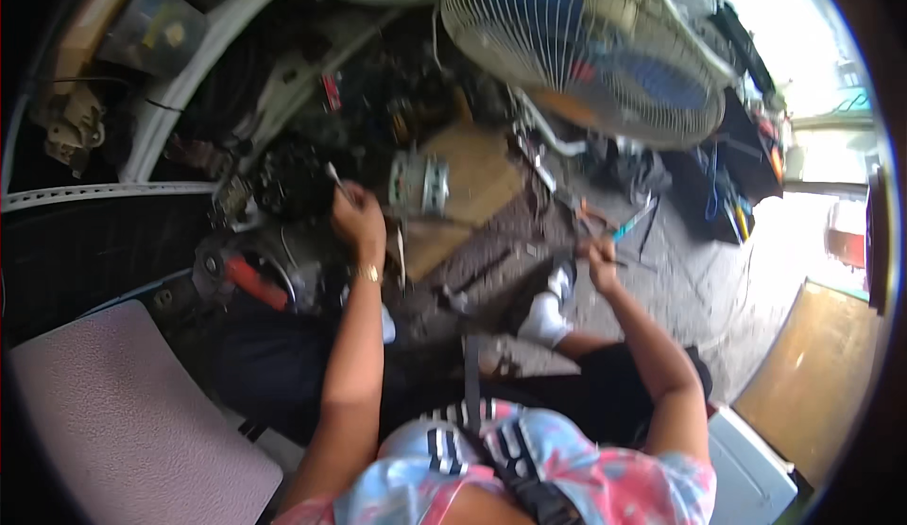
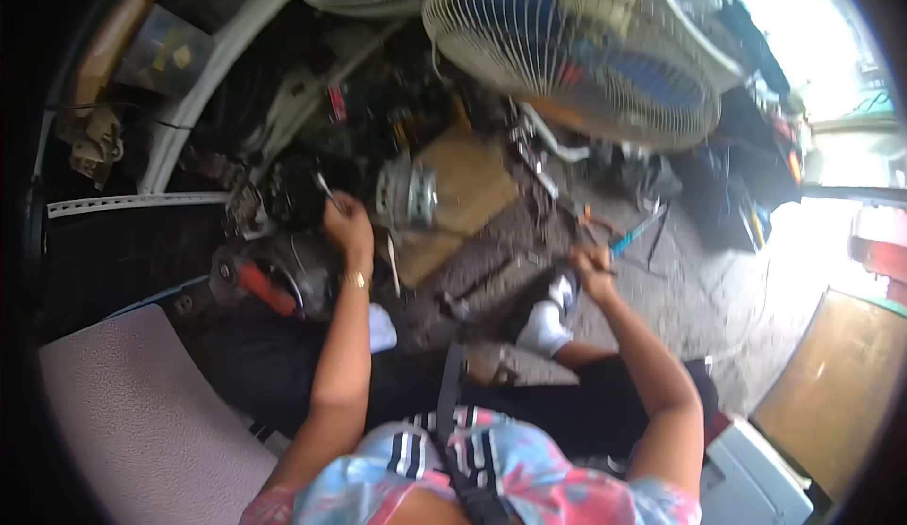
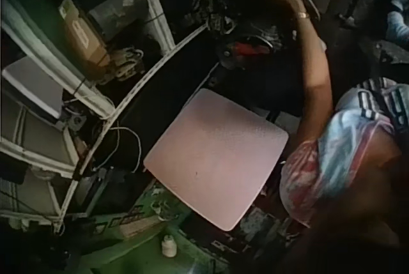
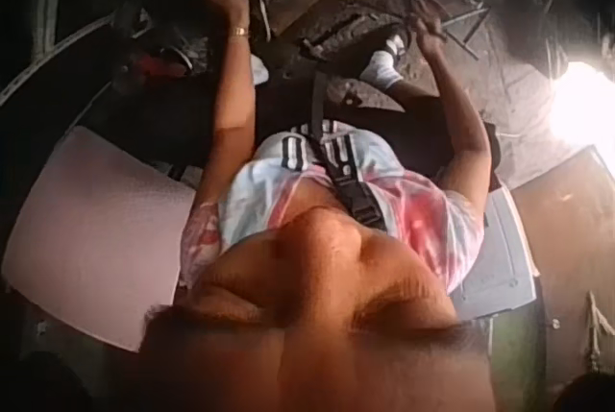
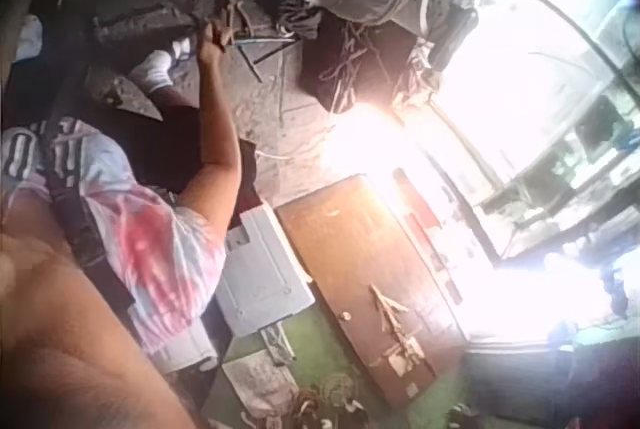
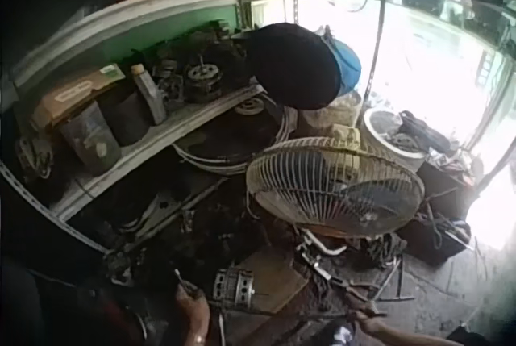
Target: The person unfastens bolts from a washing machine motor casing using a socket wrench and a metal rod, taps the motor with a hammer, and pulls the housing apart by hand.
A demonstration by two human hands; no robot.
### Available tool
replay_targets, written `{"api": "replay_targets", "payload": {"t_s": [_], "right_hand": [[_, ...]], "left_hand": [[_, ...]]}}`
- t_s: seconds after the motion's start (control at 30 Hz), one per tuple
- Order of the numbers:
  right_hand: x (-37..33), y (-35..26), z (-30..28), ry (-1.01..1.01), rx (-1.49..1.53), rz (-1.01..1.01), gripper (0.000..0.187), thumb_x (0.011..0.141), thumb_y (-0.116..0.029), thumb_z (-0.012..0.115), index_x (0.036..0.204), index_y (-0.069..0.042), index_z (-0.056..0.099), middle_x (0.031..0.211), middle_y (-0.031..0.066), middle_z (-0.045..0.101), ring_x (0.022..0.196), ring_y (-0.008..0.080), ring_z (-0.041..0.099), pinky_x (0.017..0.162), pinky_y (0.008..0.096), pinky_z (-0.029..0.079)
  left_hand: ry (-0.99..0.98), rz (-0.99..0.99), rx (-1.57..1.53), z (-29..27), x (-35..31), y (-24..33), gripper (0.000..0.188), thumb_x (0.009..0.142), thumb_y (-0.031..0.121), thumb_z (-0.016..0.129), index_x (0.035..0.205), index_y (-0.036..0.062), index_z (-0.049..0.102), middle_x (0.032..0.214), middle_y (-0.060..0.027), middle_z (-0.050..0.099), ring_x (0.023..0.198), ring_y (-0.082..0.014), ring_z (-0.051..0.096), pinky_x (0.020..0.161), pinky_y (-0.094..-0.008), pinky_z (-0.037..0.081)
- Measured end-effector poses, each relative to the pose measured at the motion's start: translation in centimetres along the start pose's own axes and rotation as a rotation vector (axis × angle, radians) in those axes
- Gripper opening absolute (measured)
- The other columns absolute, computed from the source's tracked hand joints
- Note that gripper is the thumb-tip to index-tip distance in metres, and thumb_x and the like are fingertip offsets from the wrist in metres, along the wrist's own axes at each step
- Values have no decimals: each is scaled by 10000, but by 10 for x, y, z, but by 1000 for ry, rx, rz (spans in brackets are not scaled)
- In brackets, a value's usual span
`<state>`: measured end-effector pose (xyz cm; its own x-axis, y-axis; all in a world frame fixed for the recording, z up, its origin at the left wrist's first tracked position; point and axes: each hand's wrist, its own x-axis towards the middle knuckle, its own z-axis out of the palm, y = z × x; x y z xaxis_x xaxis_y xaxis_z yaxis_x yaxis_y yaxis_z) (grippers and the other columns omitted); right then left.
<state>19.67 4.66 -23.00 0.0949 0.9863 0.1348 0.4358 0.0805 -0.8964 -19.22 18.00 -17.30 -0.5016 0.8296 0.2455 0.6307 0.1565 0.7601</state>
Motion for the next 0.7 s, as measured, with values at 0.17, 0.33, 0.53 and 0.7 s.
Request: {"api": "replay_targets", "payload": {"t_s": [0.17, 0.33, 0.53, 0.7], "right_hand": [[17, -51, -6, 18, 33, 85, 332, 860, -220, 491, 613, -2, 526, 555, 55, 499, 493, 152, 441, 487, 309, 344], [27, -39, -10, -76, 209, 281, 357, 867, -217, 475, 589, -2, 538, 525, 45, 493, 465, 119, 445, 442, 263, 328], [33, -40, -10, -60, 388, 643, 329, 860, -222, 484, 601, -29, 549, 537, 66, 518, 462, 133, 484, 433, 259, 355], [36, -46, -10, -65, 499, 830, 263, 847, -199, 502, 638, -45, 544, 542, 67, 518, 444, 144, 471, 418, 278, 353]], "left_hand": [[-49, -31, 25, -11, -1, 6, 81, 697, 24, 594, 716, 60, 524, 591, -70, 557, 542, -226, 579, 538, -342, 448], [-17, -82, -47, -7, -4, 1, 90, 701, 24, 594, 717, 62, 514, 556, -41, 515, 496, -182, 530, 518, -319, 424], [-25, -77, -15, -10, -10, 4, 69, 734, 8, 576, 738, 50, 521, 572, -24, 479, 515, -144, 474, 522, -298, 400], [18, -33, -18, -6, -7, -2, 84, 704, 40, 595, 724, 75, 521, 551, -36, 504, 488, -189, 517, 506, -322, 411]]}}
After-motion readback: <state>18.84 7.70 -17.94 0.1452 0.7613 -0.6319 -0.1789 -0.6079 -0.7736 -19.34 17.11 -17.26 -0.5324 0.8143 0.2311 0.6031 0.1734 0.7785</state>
